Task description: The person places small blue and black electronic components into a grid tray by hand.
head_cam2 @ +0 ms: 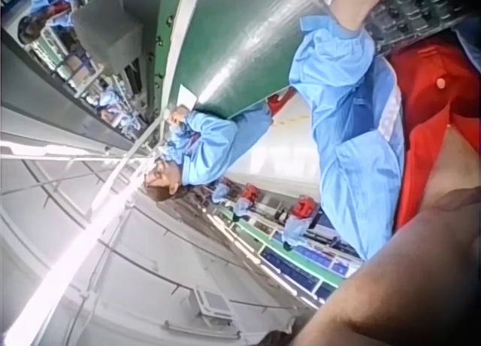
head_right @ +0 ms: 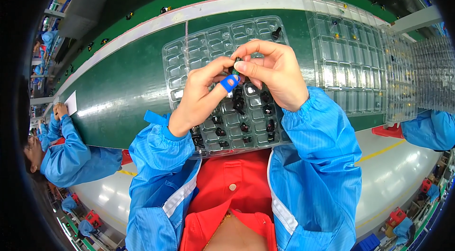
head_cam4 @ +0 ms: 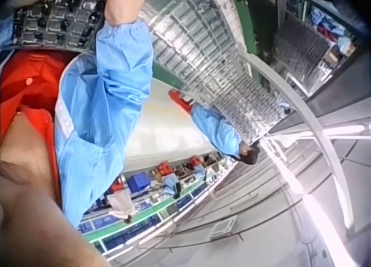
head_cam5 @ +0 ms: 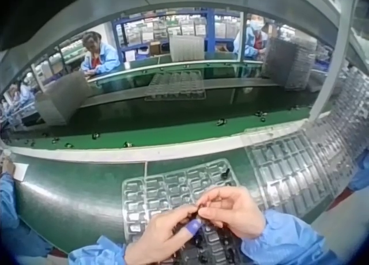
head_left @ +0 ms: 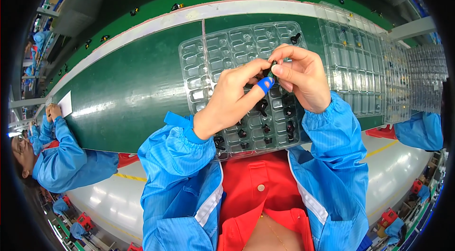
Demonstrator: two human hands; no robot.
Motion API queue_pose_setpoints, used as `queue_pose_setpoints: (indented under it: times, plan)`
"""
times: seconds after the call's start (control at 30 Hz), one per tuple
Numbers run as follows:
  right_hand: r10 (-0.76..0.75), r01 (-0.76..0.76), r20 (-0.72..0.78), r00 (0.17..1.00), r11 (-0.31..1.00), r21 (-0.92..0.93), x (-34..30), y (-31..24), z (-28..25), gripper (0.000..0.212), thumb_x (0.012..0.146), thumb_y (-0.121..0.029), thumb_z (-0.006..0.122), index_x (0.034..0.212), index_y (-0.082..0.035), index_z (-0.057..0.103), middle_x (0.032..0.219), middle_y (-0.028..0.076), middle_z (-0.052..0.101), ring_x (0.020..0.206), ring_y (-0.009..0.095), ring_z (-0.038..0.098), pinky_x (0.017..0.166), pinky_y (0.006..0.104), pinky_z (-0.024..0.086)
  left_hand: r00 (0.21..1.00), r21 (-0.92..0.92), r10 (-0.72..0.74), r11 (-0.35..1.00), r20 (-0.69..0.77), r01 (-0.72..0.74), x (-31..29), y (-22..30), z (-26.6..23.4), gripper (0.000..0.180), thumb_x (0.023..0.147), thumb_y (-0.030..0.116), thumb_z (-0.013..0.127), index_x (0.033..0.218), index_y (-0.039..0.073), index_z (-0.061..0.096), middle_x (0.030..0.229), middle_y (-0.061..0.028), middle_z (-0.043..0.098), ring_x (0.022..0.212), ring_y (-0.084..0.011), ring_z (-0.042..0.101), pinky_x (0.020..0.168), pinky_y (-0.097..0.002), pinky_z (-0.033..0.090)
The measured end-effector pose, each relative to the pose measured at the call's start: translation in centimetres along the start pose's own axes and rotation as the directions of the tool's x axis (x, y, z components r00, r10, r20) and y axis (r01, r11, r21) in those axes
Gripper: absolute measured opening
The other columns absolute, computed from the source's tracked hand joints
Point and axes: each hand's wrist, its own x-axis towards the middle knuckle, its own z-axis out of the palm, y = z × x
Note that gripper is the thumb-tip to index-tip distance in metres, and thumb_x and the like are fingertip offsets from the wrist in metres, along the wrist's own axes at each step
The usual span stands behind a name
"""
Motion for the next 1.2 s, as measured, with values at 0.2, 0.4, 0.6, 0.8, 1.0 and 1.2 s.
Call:
queue_pose_setpoints:
  times: [0.2,0.4,0.6,0.8,1.0,1.2]
  plan:
    - [-0.132,0.128,-0.01,0.991,0.974,-0.189,-0.2,-0.1,0.3,0.013,0.077,0.001,0.06,0.09,0.003,0.058,0.086,0.004,0.049,0.063,0.006,0.049,0.048,0.0171,0.037,0.989,-0.23,-0.149,0.962,0.013,0.148,0.2,-0.4,0.2,0.019,0.08,0.007,0.05,0.096,-0.002,0.055,0.074,-0.0064,0.056,0.067,-0.0096,0.051,0.06,-0.0221,0.041]
    - [-0.242,0.227,-0.001,0.97,0.909,-0.35,-1.0,-1.6,-0.1,0.023,0.076,0.004,0.059,0.099,0.004,0.058,0.091,0.006,0.05,0.068,0.009,0.054,0.054,0.0187,0.043,0.981,-0.242,-0.19,0.951,0.044,0.195,1.3,0.8,-0.1,0.024,0.081,0.004,0.049,0.103,-0.003,0.053,0.081,-0.0038,0.056,0.072,-0.0074,0.05,0.064,-0.0215,0.042]
    - [-0.204,0.246,0.176,0.963,0.399,-0.883,-1.2,-7.6,-4.8,0.019,0.076,-0.004,0.061,0.094,0.002,0.062,0.084,0.007,0.06,0.067,0.01,0.056,0.056,0.0219,0.044,0.982,-0.025,-0.187,0.982,-0.008,0.186,4.8,0.6,-3.7,0.027,0.087,0.011,0.044,0.11,0.001,0.052,0.09,-0.0025,0.055,0.075,-0.0084,0.053,0.065,-0.0223,0.045]
    - [-0.406,-0.109,-0.236,0.883,0.31,-0.944,6.8,-9.4,-17.2,0.02,0.076,-0.012,0.062,0.093,-0.001,0.064,0.076,0.007,0.064,0.068,0.012,0.059,0.061,0.0242,0.046,0.972,-0.227,-0.236,0.947,-0.018,0.226,7.9,-0.1,-6.2,0.027,0.088,0.011,0.042,0.111,0.001,0.052,0.087,-0.0021,0.053,0.076,-0.008,0.052,0.065,-0.0213,0.045]
    - [-0.483,-0.252,-0.23,0.845,0.021,-0.968,14.4,-7.9,-26.1,0.026,0.073,-0.008,0.063,0.099,-0.004,0.062,0.091,0.014,0.064,0.086,0.024,0.061,0.076,0.0324,0.048,0.979,-0.286,-0.201,0.938,0.014,0.197,7.6,0.2,-5.8,0.036,0.092,0.017,0.043,0.125,0.003,0.042,0.089,-0.0025,0.05,0.082,-0.0082,0.05,0.069,-0.0223,0.045]
    - [-0.456,-0.363,-0.271,0.848,-0.126,-0.923,17.4,-5.9,-27.6,0.022,0.067,-0.003,0.065,0.09,-0.004,0.064,0.086,0.017,0.063,0.085,0.031,0.061,0.076,0.0371,0.047,0.968,-0.225,-0.241,0.949,-0.07,0.22,9.1,-0.9,-6.5,0.033,0.091,0.013,0.043,0.122,0.002,0.044,0.089,-0.0037,0.052,0.081,-0.0092,0.051,0.066,-0.0231,0.046]
